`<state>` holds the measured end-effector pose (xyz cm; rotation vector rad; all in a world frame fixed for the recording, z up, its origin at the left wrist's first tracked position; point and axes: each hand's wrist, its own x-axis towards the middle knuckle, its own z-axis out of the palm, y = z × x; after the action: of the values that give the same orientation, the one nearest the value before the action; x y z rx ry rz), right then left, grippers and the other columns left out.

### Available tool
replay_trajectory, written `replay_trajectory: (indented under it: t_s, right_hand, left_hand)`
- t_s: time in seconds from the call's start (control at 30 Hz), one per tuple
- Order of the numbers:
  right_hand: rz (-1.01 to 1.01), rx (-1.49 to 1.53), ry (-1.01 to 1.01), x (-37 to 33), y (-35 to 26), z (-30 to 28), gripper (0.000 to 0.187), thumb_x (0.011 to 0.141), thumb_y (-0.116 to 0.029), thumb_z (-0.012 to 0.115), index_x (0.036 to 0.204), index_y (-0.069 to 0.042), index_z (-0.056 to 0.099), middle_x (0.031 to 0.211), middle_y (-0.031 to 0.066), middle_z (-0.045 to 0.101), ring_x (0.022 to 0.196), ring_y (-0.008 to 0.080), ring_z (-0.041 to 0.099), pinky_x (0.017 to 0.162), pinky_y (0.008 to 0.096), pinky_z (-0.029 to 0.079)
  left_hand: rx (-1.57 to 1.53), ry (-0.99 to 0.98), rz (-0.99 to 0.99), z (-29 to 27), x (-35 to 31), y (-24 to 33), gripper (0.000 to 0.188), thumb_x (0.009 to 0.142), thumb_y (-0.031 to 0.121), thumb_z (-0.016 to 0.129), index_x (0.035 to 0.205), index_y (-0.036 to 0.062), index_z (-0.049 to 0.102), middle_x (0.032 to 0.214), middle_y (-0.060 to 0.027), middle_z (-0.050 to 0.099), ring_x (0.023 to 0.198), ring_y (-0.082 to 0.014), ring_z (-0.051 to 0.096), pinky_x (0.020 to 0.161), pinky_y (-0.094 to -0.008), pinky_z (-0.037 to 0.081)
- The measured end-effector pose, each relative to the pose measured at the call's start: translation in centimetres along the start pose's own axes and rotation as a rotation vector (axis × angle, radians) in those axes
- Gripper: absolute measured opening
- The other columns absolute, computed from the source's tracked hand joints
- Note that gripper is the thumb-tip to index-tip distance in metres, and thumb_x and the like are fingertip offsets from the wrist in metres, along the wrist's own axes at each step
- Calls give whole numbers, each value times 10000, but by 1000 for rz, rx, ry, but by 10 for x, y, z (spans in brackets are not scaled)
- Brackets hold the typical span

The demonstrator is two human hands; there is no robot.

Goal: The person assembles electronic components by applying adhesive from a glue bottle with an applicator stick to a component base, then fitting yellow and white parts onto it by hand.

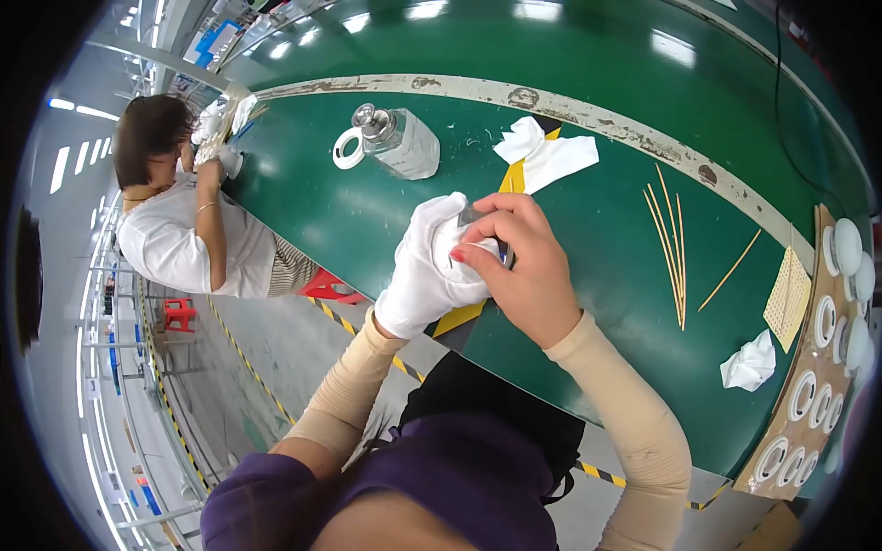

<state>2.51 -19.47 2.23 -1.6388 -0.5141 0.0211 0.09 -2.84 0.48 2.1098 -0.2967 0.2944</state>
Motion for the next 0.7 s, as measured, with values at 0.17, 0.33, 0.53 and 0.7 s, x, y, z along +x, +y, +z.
replay_trajectory:
  t_s: [0.17,0.33,0.53,0.7]
  right_hand:
    - [94,74,-46,6,-3,-2,121,803,-6,713,868,-24,613,1300,72,498,933,106,543,772,231,460]
    - [98,57,-67,-2,-9,-2,110,809,-22,711,863,-22,615,1232,72,528,945,109,559,759,233,469]
    - [191,105,-55,27,-4,5,96,839,-57,681,862,-16,597,1218,96,548,997,133,565,839,257,458]
    - [371,339,-86,14,-11,6,92,851,-30,617,939,-20,589,1330,143,509,1071,151,537,953,294,407]
  left_hand:
    - [-70,-2,1,-5,0,-5,908,628,265,899,1334,41,374,1186,-147,550,1032,-250,600,892,-347,502]
    - [-333,-13,-200,0,-3,-6,965,640,266,901,1357,27,302,1161,-114,594,1007,-182,617,895,-314,503]
    - [-20,0,15,-1,0,-11,953,600,293,915,1327,41,352,1206,-125,548,1056,-220,589,906,-345,491]
    - [-78,-61,44,-9,0,-18,948,561,279,929,1303,63,381,1198,-150,527,1054,-284,578,905,-370,483]
